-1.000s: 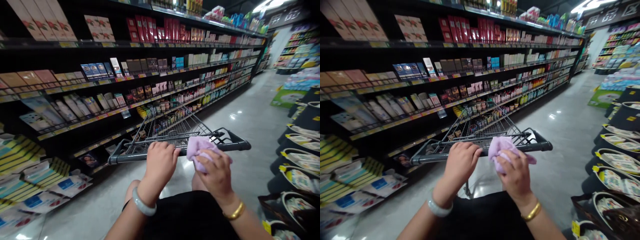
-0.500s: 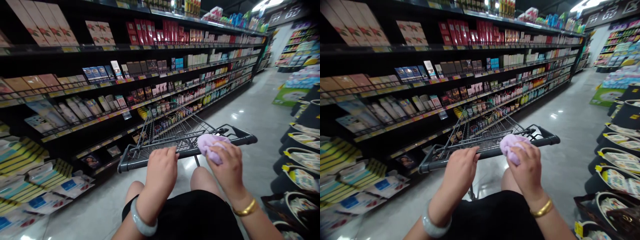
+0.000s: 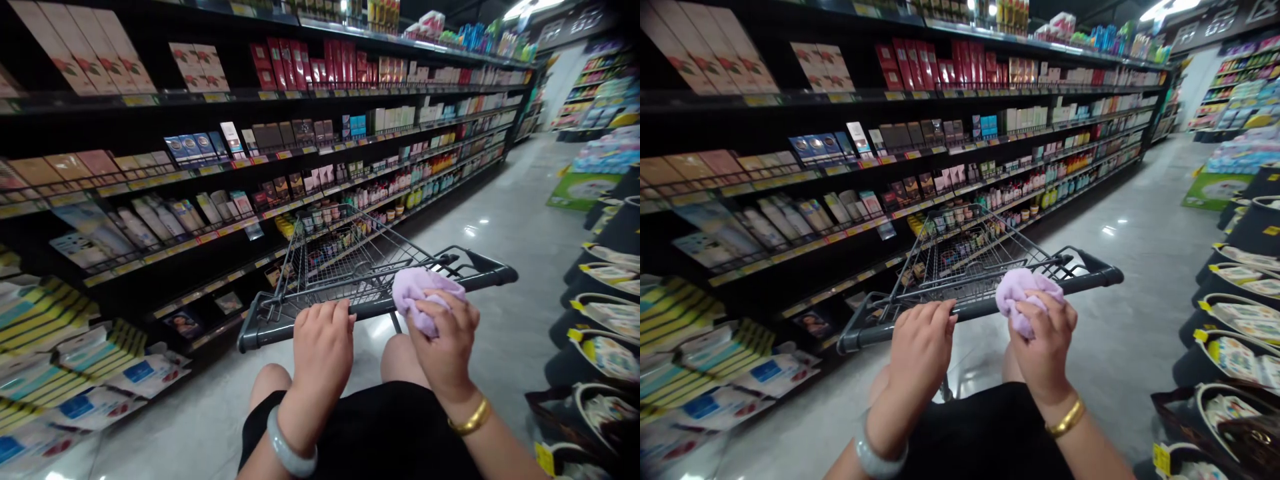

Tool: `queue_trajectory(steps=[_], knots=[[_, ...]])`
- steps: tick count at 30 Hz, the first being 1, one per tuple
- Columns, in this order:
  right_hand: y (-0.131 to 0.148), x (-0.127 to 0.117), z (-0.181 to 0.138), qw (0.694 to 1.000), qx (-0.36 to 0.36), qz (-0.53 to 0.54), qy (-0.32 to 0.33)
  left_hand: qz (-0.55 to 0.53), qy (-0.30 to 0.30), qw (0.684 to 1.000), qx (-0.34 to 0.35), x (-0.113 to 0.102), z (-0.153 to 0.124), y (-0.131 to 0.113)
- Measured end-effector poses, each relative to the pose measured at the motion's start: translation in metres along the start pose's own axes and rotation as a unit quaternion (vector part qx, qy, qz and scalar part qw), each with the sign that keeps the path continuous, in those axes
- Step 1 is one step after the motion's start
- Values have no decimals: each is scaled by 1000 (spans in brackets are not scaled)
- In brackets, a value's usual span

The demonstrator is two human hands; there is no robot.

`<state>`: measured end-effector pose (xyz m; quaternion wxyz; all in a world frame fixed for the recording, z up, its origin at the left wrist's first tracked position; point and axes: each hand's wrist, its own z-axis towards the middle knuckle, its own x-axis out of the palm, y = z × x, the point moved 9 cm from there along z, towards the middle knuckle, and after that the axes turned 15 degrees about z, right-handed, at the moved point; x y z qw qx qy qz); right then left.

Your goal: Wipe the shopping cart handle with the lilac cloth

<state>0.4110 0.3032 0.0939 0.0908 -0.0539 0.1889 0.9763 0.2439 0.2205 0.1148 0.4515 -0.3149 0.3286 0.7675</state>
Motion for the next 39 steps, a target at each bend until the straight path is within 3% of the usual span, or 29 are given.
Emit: queue_trajectory(steps=[5, 8, 11, 16, 18, 20, 23, 25, 27, 28, 30, 33, 36, 39], knots=[[34, 29, -13, 989, -43, 75, 118, -32, -27, 999, 5, -5, -6, -7], [23, 17, -7, 994, -28, 66, 82, -58, -21, 998, 24, -10, -7, -2], [9, 8, 5, 998, -5, 40, 41, -59, -15, 998, -8, -13, -6, 16], [30, 34, 5, 987, -33, 89, 128, -32, 18, 999, -40, 0, -8, 30], [32, 32, 8, 979, -13, 148, 141, -28, 7, 999, -46, 2, -10, 31], [17, 20, 20, 963, 80, 238, 98, -28, -7, 998, -47, 3, -12, 30], [-13, 9, 35, 880, 255, 400, -35, -26, -16, 998, -52, 3, -13, 28], [-13, 12, 46, 845, 263, 454, -102, -23, -24, 998, -55, 2, -14, 27], [2, 19, 57, 866, 203, 444, -112, -16, -29, 998, -52, 0, -14, 26], [14, 26, 61, 890, 161, 420, -75, -11, -29, 998, -49, -1, -14, 25], [39, 47, 60, 926, 67, 366, 61, 2, -23, 999, -41, -1, -14, 24], [60, 55, 42, 937, -43, 276, 208, 6, -20, 999, -34, -3, -13, 25], [57, 45, 36, 945, -53, 197, 257, -5, -28, 999, -40, -6, -12, 26], [59, 51, 39, 936, -50, 114, 329, -7, -29, 999, -44, -4, -12, 26]])
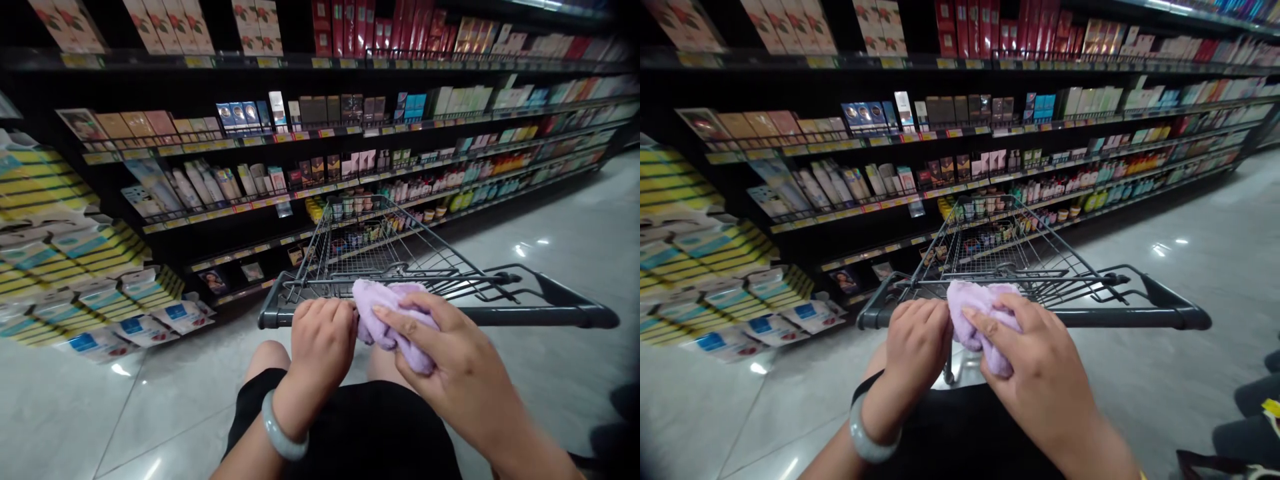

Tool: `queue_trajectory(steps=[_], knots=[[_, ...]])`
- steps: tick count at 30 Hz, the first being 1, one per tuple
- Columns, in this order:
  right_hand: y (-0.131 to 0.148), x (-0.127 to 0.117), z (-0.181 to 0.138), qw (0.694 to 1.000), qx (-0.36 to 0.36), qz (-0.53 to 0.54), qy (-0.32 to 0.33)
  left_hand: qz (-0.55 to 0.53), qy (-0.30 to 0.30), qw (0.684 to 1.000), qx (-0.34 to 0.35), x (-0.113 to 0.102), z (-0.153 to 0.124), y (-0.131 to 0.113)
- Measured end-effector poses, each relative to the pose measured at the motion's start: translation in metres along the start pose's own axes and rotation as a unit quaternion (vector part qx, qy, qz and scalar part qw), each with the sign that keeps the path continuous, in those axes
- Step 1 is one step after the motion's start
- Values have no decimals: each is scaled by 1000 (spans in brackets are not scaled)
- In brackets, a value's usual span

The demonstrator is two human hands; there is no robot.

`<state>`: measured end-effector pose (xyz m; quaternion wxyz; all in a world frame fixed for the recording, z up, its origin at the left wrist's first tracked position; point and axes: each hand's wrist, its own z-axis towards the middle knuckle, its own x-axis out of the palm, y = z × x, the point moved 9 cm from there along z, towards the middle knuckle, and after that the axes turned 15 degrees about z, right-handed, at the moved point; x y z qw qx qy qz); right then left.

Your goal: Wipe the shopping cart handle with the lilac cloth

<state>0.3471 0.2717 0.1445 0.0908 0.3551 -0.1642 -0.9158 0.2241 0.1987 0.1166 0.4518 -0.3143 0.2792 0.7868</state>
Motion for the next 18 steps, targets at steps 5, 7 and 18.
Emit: queue_trajectory(steps=[5, 7, 18], knots=[[22, 20, 24, 998, -26, -44, 32, 4, 22, 1000, 7, 5, -3, 0], [24, 27, 25, 998, -36, -43, 31, -7, 37, 999, 15, 4, -4, 3], [18, 36, 12, 993, -42, -7, -108, -5, 43, 996, -80, -10, -18, 46]])
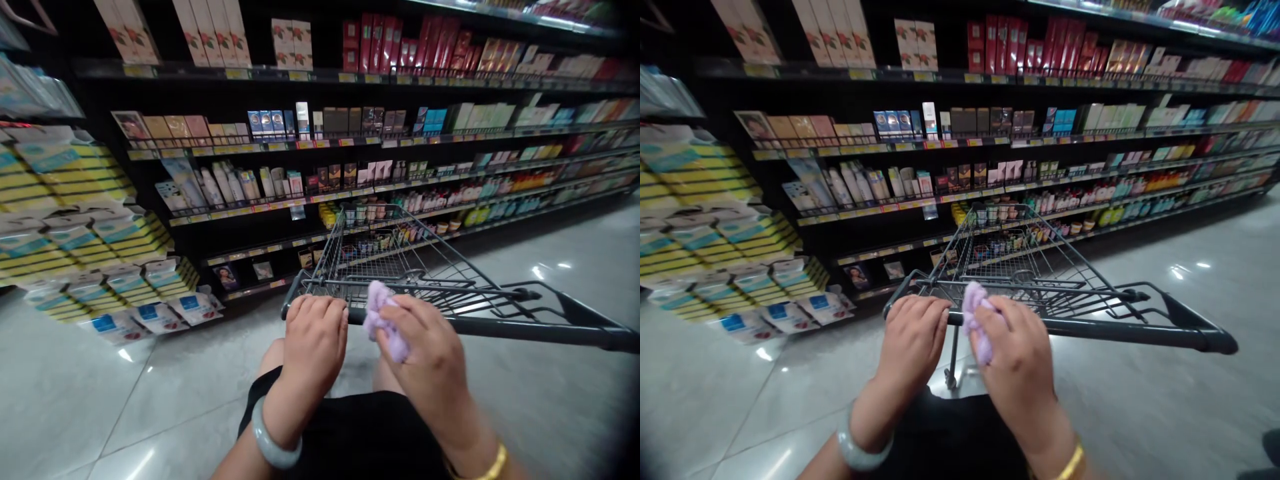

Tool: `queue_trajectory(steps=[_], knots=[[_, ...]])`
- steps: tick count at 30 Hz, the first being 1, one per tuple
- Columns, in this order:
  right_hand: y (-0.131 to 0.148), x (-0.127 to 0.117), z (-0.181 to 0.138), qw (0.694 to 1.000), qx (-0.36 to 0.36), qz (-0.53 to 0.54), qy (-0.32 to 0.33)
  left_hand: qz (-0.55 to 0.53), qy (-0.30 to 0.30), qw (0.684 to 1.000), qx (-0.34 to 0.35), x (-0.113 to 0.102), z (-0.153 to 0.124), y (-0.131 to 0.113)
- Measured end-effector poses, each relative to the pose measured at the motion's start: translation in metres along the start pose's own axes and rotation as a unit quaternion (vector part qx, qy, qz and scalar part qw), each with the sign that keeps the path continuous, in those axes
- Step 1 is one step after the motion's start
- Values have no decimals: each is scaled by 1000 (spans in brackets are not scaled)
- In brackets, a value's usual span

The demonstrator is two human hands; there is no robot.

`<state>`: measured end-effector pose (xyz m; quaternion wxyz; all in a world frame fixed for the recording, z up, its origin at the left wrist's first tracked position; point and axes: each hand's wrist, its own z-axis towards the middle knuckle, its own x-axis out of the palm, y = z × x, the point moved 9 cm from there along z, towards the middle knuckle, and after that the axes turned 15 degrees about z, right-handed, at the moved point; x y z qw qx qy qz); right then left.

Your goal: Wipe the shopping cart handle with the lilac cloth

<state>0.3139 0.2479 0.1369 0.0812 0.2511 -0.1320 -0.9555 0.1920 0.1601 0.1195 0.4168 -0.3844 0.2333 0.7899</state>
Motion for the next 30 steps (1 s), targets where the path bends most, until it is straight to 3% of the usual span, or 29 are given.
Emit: queue_trajectory(steps=[3, 5, 9, 14, 16, 21, 26, 30], knots=[[19, 22, 3, 998, -38, 36, 44, 3, 8, 1000, 22, 4, -1, 3], [19, 24, 5, 996, -34, 54, 55, -8, 4, 999, 38, 4, -1, 5], [10, 18, 13, 999, 19, 16, 21, -52, -39, 998, 23, -1, -2, 16], [43, 41, 11, 996, -75, 34, 32, -58, -93, 994, -2, -9, -10, 28], [44, 44, 6, 993, -97, 49, 36, -35, -88, 995, -17, -11, -12, 34], [27, 33, 5, 998, -41, 46, -24, -65, -62, 996, -6, -3, -13, 40], [60, 54, -6, 984, -143, 93, 46, -63, -116, 991, -10, 0, -24, 46], [37, 60, -34, 983, -160, 61, 69, -83, -169, 981, 37, -7, -47, 33]])
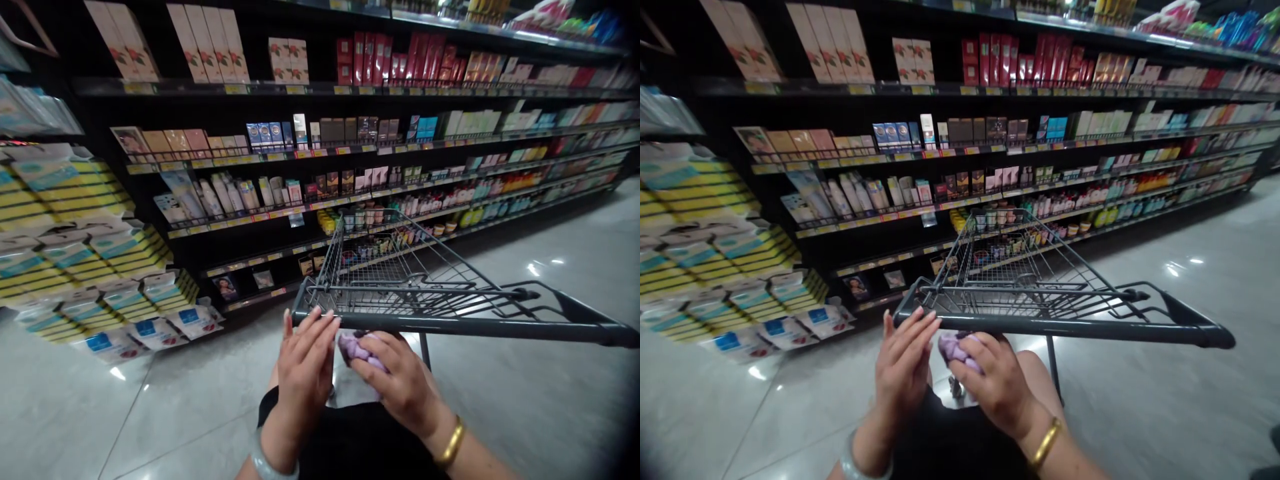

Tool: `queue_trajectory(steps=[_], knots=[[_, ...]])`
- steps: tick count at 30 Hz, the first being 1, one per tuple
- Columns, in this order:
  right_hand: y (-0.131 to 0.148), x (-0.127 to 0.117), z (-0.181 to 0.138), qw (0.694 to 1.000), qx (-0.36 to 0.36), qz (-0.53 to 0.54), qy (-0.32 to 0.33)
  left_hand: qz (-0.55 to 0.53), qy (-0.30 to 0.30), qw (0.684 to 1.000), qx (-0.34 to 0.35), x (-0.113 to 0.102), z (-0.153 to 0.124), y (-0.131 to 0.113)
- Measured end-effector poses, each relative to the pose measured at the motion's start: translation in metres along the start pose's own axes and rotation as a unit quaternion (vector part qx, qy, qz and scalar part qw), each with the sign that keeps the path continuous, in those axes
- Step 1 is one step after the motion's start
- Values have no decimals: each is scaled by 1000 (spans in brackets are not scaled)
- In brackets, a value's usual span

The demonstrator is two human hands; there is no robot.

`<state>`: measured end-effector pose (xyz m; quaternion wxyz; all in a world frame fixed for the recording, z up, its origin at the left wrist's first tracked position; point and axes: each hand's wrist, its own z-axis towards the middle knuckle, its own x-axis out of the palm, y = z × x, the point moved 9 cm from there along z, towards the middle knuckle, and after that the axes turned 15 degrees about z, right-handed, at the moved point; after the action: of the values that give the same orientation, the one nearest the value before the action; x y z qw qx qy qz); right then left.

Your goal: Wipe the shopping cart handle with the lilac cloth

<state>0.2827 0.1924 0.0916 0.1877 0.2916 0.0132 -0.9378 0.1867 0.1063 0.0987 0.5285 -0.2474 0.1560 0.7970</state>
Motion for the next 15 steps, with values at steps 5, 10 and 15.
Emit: queue_trajectory(steps=[5, 10, 15], knots=[[-53, 7, -35, 999, 11, -33, -8, -74, 8, 993, 88, 13, -30, -45], [-110, 4, -37, 994, 82, -40, -60, -94, 129, 985, 59, 85, -27, -46], [-139, 25, -49, 994, 82, -50, -57, 0, 43, 998, 39, 104, 7, -26]])
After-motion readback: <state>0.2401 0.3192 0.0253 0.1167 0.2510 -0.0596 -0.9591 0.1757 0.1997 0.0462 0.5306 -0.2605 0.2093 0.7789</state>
